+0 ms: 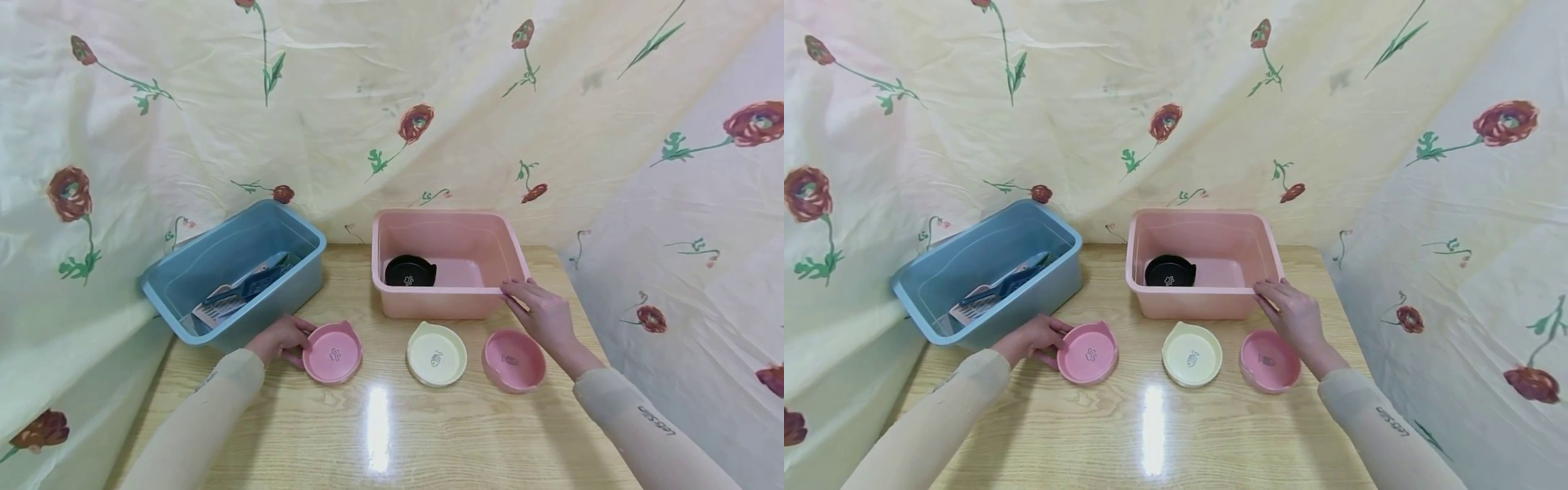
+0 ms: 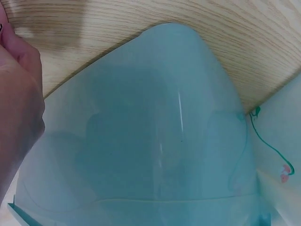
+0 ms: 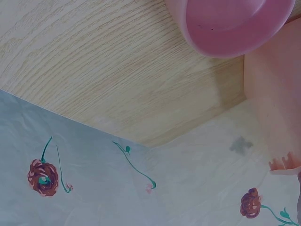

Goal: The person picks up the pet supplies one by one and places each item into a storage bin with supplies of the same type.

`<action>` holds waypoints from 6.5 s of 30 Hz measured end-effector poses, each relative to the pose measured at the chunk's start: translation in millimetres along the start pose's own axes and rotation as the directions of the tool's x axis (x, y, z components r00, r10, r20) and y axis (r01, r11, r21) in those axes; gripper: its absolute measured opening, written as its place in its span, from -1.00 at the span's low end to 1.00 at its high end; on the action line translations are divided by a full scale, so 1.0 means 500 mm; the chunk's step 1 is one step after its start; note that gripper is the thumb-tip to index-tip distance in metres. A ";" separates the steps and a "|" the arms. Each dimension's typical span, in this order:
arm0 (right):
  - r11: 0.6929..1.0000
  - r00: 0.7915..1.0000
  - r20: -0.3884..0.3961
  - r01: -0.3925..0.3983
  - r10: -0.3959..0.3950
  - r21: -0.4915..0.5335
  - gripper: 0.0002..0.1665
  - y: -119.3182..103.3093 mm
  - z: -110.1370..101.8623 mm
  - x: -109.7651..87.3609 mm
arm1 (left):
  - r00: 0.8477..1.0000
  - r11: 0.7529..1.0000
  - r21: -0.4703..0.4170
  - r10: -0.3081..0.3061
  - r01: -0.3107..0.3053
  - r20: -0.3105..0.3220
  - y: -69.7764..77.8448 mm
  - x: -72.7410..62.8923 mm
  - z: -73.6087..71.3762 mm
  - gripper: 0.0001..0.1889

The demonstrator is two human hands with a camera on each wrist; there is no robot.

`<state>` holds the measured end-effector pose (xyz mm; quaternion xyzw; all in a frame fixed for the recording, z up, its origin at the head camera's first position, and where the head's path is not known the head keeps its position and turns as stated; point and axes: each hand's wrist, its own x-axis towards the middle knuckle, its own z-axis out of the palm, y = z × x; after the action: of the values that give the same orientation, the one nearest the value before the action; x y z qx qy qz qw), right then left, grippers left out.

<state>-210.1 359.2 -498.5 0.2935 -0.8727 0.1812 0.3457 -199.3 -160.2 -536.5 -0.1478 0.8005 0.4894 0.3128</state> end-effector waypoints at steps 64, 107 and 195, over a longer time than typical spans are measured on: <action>0.998 0.999 0.010 0.053 -0.053 -0.040 -0.65 -0.003 -0.015 -0.010 | 0.891 0.838 0.329 0.349 -0.435 0.290 0.611 0.017 0.080 -0.45; 0.998 0.998 0.057 0.041 -0.038 -0.053 -0.63 -0.012 -0.012 0.007 | 0.968 0.897 0.365 0.233 -0.249 0.090 0.557 0.158 0.127 -0.54; 0.994 0.994 0.074 0.085 -0.080 -0.073 -0.67 -0.004 -0.016 0.015 | -0.138 -0.091 0.899 0.990 -0.429 0.035 0.172 0.056 0.193 -0.57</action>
<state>-209.3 359.0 -487.6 0.3223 -0.8777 0.1229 0.3328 -233.0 -32.4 -526.5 0.3568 0.8333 0.1253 -0.4033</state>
